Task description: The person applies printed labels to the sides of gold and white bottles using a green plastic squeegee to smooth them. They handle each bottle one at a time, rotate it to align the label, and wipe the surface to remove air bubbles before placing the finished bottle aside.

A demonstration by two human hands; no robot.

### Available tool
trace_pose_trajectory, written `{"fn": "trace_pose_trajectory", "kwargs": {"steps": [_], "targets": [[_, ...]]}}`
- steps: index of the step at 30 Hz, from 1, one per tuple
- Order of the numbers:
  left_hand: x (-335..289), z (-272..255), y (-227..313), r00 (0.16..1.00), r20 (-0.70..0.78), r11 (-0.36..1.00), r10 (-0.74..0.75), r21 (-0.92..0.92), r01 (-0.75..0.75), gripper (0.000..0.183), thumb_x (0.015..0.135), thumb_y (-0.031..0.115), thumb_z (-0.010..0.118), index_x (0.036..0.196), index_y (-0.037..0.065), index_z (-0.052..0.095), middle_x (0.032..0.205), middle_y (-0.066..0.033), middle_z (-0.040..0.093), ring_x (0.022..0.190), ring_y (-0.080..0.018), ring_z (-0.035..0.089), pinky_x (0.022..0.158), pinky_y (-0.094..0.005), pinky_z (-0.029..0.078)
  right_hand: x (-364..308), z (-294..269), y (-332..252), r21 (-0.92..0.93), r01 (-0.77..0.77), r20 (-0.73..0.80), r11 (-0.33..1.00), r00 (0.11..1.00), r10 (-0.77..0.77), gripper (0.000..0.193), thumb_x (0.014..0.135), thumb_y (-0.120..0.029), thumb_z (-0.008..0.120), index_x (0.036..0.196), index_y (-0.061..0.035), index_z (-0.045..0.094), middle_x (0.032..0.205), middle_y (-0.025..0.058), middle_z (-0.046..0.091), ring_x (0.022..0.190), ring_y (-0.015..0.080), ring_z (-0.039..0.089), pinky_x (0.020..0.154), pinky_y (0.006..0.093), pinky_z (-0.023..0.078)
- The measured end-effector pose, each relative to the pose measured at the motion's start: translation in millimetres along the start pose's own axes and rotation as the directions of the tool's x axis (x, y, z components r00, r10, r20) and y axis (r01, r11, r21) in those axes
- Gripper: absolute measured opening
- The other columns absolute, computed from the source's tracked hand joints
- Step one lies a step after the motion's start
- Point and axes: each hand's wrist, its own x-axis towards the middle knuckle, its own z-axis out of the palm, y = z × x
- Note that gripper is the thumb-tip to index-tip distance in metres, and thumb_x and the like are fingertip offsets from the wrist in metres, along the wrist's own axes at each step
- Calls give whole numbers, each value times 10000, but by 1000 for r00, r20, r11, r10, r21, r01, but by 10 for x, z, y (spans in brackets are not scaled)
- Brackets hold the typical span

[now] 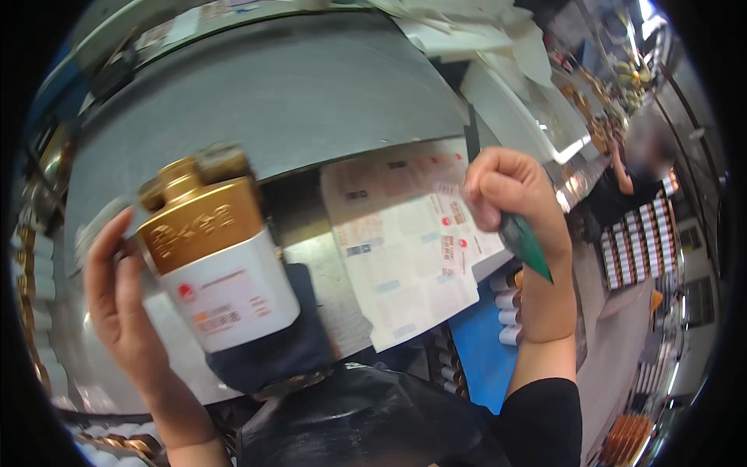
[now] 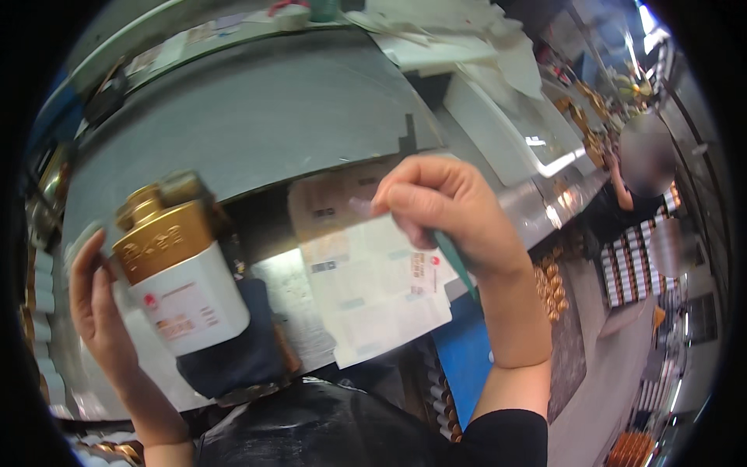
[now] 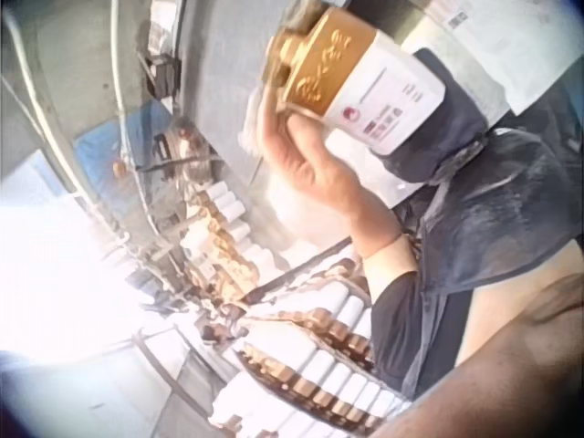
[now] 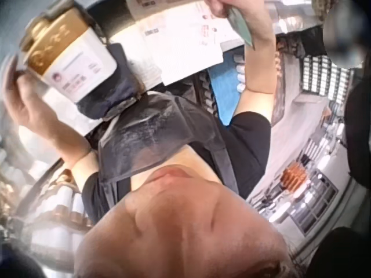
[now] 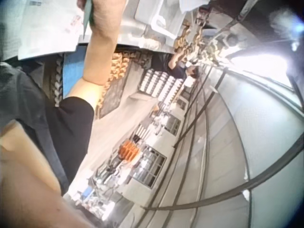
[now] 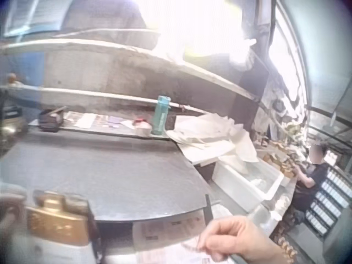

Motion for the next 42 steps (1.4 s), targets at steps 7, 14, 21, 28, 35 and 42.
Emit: {"fn": "trace_pose_trajectory", "kwargs": {"steps": [7,14,21,28,35,42], "targets": [[154,45,730,933,317,985,168,-79,-151,296,918,131,490,1130,-15,637,1114,-118,657,1073,-207,552,946,-314,391,161,897,-207,21,-3,207,1000,978,-1,119,865,-109,633,854,2,674,782,41,657,583,37,497,513,182,384],[308,-195,535,963,255,984,82,-171,-39,378,977,305,473,1176,27,634,1175,-104,626,1112,-192,520,961,-305,376,398,1497,-380,-198,23,240,980,970,25,182,882,-167,639,893,-5,722,690,-8,611,605,34,496,561,179,382],[554,-221,52,972,234,999,34,-46,-24,364,1009,282,425,1183,38,632,1164,-101,626,1081,-179,522,962,-289,370,1033,1615,-154,-314,55,300,948,953,45,248,901,-228,625,978,-21,738,625,-30,565,606,30,497,572,188,388],[796,-136,-112,920,392,989,24,126,-79,293,952,295,547,1076,54,660,953,-68,618,990,-194,506,903,-302,389,1215,1343,-36,-386,-59,291,921,939,182,253,885,-225,643,994,-15,733,724,3,647,621,47,521,571,197,418],[995,-98,-169,872,489,989,-12,133,-61,312,817,339,693,896,43,635,909,-54,613,947,-178,502,929,-318,360,1351,1373,31,-465,26,256,885,961,106,257,844,-248,687,852,7,709,702,11,627,609,46,492,549,213,409],[1050,-116,-229,833,553,996,23,58,-66,365,826,367,694,905,14,641,872,-36,626,908,-163,567,937,-307,377,1416,1386,42,-562,172,274,809,962,-15,232,788,-203,706,788,28,683,633,18,589,588,49,492,507,221,385]]}}
